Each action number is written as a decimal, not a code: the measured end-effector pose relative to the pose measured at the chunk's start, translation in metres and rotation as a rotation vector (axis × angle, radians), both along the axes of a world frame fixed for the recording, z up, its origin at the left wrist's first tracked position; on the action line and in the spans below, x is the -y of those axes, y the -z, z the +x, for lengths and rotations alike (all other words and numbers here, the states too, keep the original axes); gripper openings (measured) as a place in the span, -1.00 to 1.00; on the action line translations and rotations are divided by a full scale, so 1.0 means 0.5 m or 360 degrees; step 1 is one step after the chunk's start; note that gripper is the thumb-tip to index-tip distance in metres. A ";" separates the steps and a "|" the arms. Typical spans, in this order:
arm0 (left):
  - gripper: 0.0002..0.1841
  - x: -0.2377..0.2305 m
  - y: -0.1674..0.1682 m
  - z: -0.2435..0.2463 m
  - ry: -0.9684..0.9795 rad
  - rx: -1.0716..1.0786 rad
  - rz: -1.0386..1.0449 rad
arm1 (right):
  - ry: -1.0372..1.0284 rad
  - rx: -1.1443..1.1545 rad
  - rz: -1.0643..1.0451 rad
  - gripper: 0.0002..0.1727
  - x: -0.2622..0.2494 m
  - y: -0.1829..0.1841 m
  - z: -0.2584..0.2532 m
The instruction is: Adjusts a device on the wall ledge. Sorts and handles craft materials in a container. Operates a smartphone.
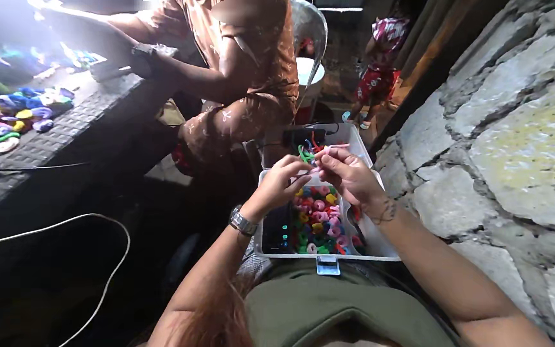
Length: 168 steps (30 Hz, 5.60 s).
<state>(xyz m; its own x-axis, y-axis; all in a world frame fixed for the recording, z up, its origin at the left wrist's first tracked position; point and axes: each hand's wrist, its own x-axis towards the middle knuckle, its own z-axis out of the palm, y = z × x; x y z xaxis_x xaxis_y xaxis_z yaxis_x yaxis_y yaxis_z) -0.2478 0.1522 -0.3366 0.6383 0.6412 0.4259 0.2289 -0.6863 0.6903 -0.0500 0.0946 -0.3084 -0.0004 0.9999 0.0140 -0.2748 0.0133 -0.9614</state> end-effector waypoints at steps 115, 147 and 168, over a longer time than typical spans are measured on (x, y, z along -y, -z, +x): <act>-0.50 0.037 -0.006 -0.032 -0.0282 0.0267 -0.0388 | -0.1332 0.2531 -0.0301 -0.61 0.010 0.062 -0.053; -0.92 0.007 -0.002 -0.014 -0.0134 0.0563 -0.0385 | -0.0484 0.0761 0.0321 -0.85 0.004 0.008 0.000; -0.79 -0.004 0.009 -0.021 0.0032 0.1022 -0.0681 | 0.0045 0.2047 0.0654 -0.92 -0.005 0.041 0.012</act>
<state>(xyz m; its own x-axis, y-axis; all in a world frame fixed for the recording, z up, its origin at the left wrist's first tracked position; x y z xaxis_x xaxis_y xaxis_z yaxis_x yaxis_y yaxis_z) -0.2583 0.1540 -0.3411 0.3634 0.8243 0.4341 -0.3161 -0.3292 0.8898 -0.0439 0.0970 -0.3288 -0.2194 0.9234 0.3151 0.8157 0.3508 -0.4601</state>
